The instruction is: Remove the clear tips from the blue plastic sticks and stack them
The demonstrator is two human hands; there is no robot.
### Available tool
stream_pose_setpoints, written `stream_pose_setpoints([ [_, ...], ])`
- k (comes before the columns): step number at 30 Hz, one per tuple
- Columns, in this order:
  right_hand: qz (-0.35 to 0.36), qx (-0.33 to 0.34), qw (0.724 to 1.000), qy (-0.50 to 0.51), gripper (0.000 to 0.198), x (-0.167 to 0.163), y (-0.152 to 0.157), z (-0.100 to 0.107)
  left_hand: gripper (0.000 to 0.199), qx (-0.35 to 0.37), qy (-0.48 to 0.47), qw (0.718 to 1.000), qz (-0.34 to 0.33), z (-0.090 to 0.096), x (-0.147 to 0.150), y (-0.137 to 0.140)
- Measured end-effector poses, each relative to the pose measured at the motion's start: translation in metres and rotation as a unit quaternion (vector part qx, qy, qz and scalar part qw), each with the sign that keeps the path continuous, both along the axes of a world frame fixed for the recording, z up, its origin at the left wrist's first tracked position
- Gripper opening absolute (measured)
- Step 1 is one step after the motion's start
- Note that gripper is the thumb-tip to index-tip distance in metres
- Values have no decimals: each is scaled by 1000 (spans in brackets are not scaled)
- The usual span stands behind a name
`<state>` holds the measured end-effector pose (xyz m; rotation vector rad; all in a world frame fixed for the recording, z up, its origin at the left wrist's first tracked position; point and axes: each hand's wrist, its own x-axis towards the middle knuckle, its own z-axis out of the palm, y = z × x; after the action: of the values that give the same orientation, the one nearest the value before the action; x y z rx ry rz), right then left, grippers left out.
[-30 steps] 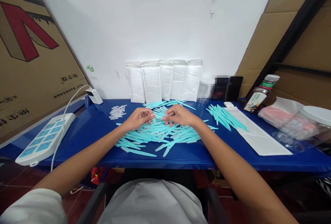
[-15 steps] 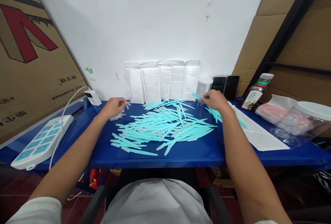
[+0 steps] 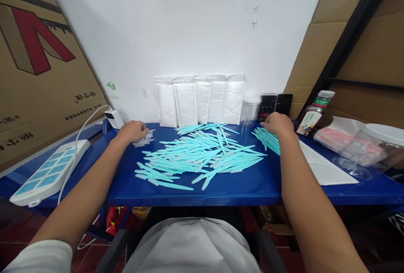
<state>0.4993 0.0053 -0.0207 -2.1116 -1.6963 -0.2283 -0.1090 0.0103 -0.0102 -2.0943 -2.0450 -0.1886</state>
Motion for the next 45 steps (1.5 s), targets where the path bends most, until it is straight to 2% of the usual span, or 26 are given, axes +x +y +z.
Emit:
stream_pose_setpoints([
  [4, 96, -10, 994, 51, 43, -73, -4, 7, 36, 25, 1, 1000, 10, 2, 2, -2],
  [7, 154, -93, 984, 17, 67, -123, -8, 0, 37, 67, -5, 998, -12, 3, 8, -6],
  [10, 167, -167, 971, -45, 74, -150, -10, -9, 35, 88, -22, 994, -56, 4, 19, -11],
  [13, 166, -185, 966, -72, 59, -157, -10, -13, 32, 94, -45, 989, -101, 2, 33, -15],
  [17, 177, -176, 965, -81, 35, -153, -12, -11, 33, 101, -82, 977, -169, -4, 49, -18],
  [23, 205, -156, 965, -58, 36, -139, -15, -1, 37, 102, -139, 956, -236, -11, 63, -19],
  [26, 240, -135, 961, 11, 36, -135, -20, 7, 37, 105, -171, 946, -256, -12, 71, -23],
  [30, 322, -133, 922, 169, 33, -146, -36, 19, 38, 98, -249, 921, -284, -14, 92, -36],
  [33, 416, -124, 878, 201, 42, -169, -51, 28, 47, 71, -330, 889, -310, -14, 110, -47],
  [36, 486, -129, 839, 209, 48, -195, -60, 34, 49, 30, -345, 872, -346, -15, 123, -56],
  [40, 497, -121, 829, 228, 52, -217, -61, 36, 53, 8, -333, 863, -380, -16, 129, -62],
  [45, 511, -115, 818, 240, 55, -222, -61, 28, 51, -2, -364, 855, -369, -19, 131, -62],
])
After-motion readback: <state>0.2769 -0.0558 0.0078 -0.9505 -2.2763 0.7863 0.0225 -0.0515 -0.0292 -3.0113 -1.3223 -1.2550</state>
